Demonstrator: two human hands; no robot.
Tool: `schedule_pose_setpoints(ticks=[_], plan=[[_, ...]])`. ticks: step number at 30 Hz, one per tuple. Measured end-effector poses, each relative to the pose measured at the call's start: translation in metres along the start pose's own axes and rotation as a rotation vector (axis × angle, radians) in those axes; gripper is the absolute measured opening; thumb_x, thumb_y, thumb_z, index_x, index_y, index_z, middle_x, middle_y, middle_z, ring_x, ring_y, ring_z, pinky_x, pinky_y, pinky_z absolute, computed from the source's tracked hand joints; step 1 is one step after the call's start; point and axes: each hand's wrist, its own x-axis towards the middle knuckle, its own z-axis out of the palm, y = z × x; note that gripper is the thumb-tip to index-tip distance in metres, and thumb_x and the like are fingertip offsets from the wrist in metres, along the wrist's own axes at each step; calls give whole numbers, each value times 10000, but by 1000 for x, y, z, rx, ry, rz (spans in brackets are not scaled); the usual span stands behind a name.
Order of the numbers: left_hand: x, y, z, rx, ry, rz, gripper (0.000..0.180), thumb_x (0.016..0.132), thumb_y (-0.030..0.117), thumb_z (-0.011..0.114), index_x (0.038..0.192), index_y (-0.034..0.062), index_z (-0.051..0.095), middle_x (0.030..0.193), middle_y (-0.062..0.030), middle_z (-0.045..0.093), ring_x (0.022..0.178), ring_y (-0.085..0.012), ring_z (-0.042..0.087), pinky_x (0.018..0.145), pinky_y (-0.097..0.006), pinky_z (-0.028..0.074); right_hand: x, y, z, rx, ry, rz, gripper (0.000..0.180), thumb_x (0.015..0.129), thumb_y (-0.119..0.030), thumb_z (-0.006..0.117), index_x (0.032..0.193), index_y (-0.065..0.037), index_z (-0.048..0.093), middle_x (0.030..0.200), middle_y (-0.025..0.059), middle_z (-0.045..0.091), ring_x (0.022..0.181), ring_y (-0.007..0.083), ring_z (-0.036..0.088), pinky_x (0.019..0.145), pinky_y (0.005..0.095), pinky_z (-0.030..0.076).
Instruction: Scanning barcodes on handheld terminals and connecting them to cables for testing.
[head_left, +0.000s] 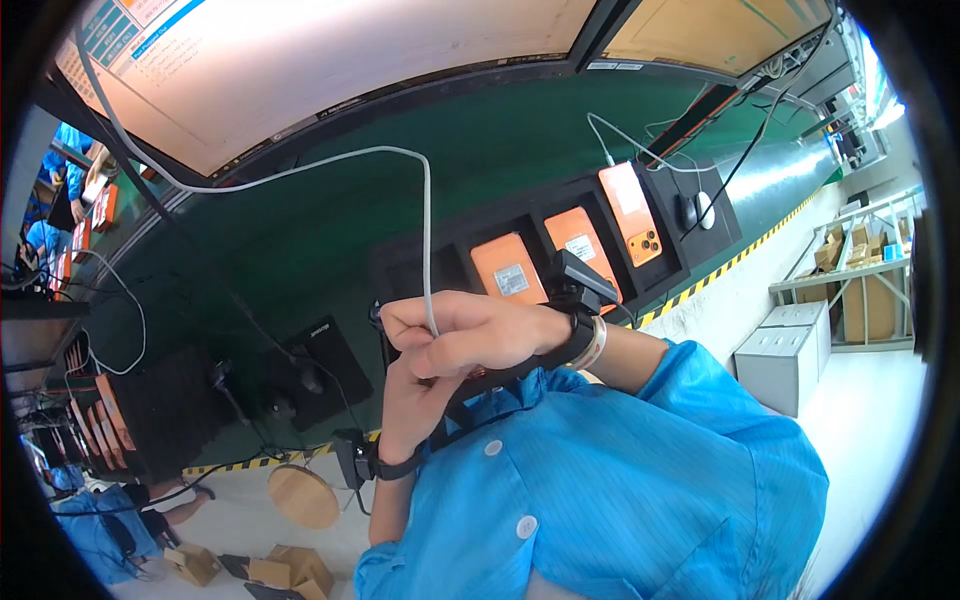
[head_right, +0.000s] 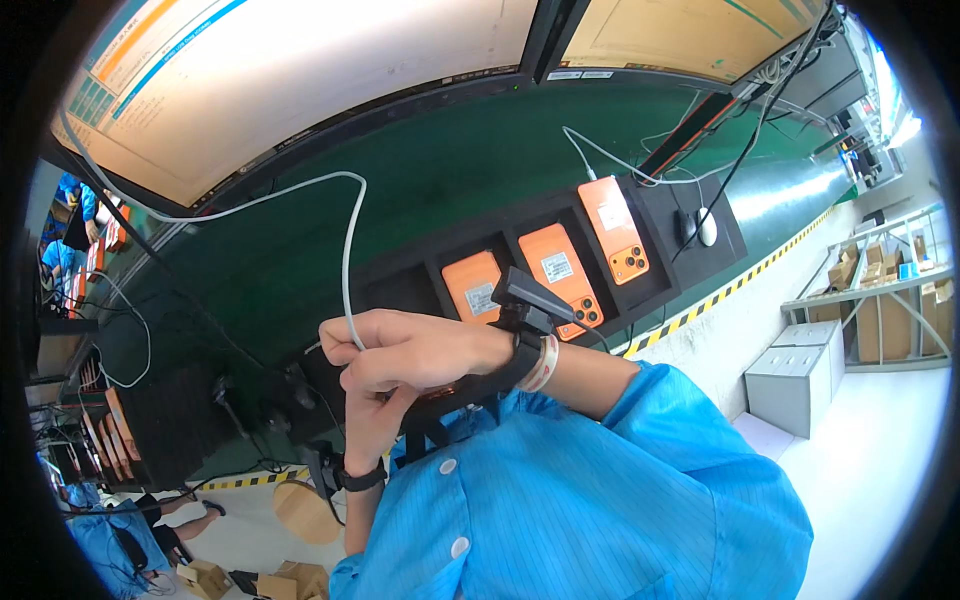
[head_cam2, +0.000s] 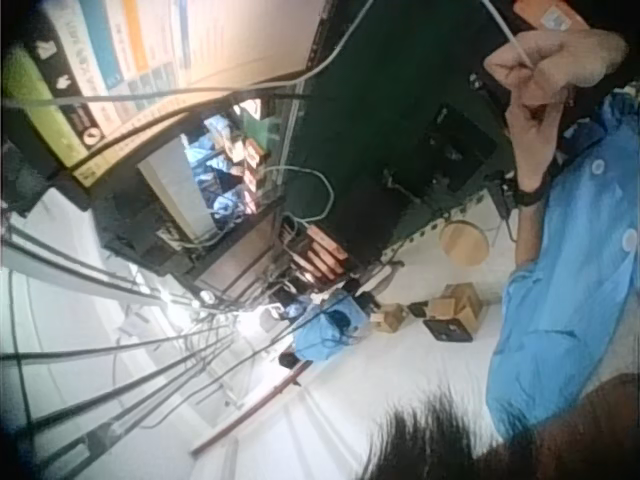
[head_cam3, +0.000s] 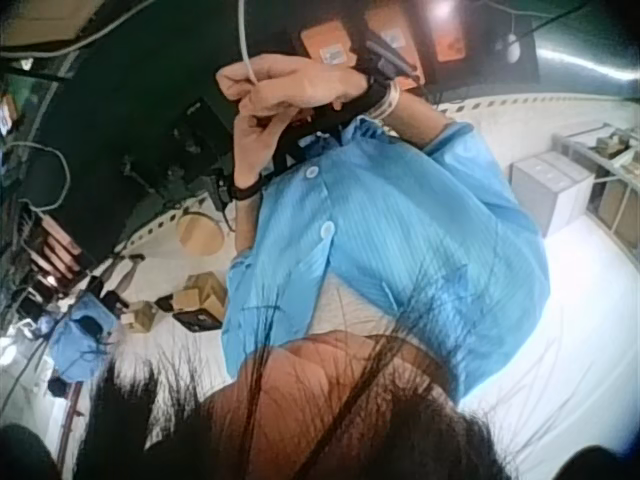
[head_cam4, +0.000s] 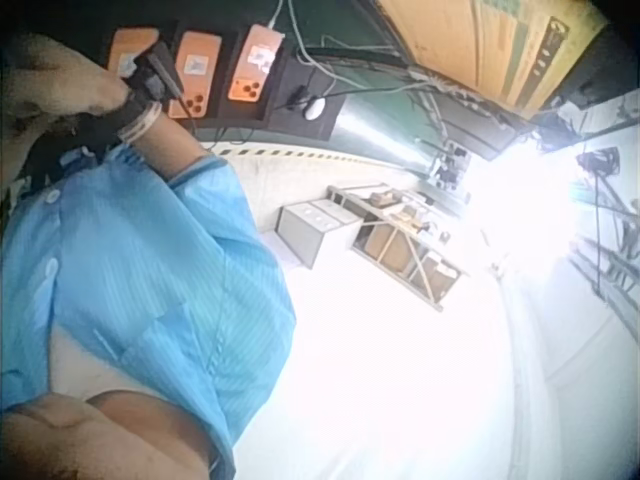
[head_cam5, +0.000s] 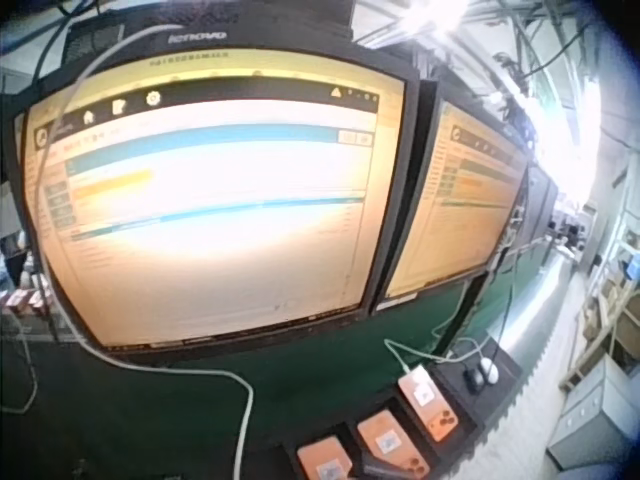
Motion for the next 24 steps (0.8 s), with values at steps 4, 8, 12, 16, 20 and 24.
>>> schedule_pose_setpoints(ticks=[4,8,12,16,20,24], plan=[[8,-4,0,-45,7,-52,221,909,179,707,1014,-2,634,876,-46,674,802,-105,623,713,-260,489,-2,9,-15,-50,30,-7,238,959,-224,607,936,-101,405,812,-37,417,731,44,413,611,232,364],[29,-8,-2,-118,51,-67,243,909,173,703,1043,-8,610,884,-52,657,816,-102,609,736,-260,485,-11,22,-42,-468,309,-261,422,971,-236,614,1280,-6,442,1083,98,539,1060,151,529,925,318,459],[71,-17,-14,67,130,-18,264,920,210,688,1041,1,580,889,-70,642,832,-121,607,754,-269,486,-66,38,-70,-518,607,-65,470,977,-191,613,1385,-21,455,1280,115,543,1220,194,509,1025,346,435],[96,-47,-19,570,328,119,279,921,254,666,1039,20,572,1103,-157,562,1060,-287,541,926,-404,421,-139,42,-99,-576,917,-34,341,965,-161,613,1269,-11,574,1213,77,601,1117,168,582,978,325,471],[99,-73,-25,731,475,294,382,926,260,649,1175,0,520,1228,-191,485,1222,-370,422,1046,-474,321,-212,50,-133,-788,1415,-28,292,955,-146,607,1211,-7,605,1160,91,602,1055,173,603,899,313,498],[70,-69,-22,472,463,106,540,979,275,584,1362,-53,392,1329,-215,456,1276,-338,419,1087,-430,315,-255,64,-161,-1097,1632,11,332,949,-179,615,1212,24,593,1169,132,574,1017,210,599,856,316,505]])
